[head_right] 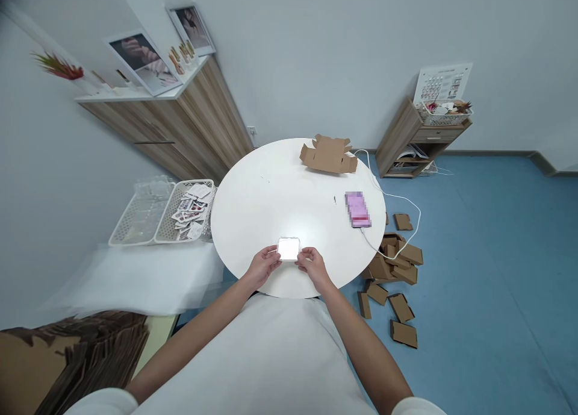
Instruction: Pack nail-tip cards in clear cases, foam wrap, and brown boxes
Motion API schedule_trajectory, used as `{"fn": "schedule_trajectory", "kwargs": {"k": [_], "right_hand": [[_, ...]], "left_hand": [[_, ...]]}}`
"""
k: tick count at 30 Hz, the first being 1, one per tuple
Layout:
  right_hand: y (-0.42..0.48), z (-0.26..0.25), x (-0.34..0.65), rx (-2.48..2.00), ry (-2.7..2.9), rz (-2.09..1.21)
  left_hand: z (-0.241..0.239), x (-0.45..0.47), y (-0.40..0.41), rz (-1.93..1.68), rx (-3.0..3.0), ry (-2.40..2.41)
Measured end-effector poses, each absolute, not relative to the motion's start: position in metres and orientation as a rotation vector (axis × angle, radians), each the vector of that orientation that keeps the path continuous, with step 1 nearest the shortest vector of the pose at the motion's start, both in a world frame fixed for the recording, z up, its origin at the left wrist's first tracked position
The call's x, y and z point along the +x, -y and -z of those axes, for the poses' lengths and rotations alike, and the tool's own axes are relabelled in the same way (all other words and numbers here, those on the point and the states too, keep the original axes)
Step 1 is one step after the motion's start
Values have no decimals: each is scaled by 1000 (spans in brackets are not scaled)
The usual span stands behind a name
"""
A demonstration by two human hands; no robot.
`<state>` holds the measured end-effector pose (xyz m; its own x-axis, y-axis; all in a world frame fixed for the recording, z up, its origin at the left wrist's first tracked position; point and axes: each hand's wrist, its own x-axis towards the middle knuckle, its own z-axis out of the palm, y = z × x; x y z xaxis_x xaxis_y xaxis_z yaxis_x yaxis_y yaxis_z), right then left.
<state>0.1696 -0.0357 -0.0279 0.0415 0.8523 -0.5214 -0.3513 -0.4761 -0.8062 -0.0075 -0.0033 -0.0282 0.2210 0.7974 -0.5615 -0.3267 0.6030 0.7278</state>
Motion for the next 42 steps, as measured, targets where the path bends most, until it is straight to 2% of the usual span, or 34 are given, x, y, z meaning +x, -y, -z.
{"fn": "schedule_trajectory", "kwargs": {"k": [13, 24, 33, 42], "right_hand": [[37, 26, 169, -1406, 557, -1486], [37, 33, 164, -1416, 521, -1492], [36, 29, 157, -1448, 565, -1497], [23, 29, 128, -1495, 647, -1498]], "left_hand": [[32, -4, 7, -737, 953, -1268], [33, -7, 10, -717, 931, -1313], [38, -8, 13, -851, 945, -1261], [36, -33, 15, -844, 1061, -1416]]}}
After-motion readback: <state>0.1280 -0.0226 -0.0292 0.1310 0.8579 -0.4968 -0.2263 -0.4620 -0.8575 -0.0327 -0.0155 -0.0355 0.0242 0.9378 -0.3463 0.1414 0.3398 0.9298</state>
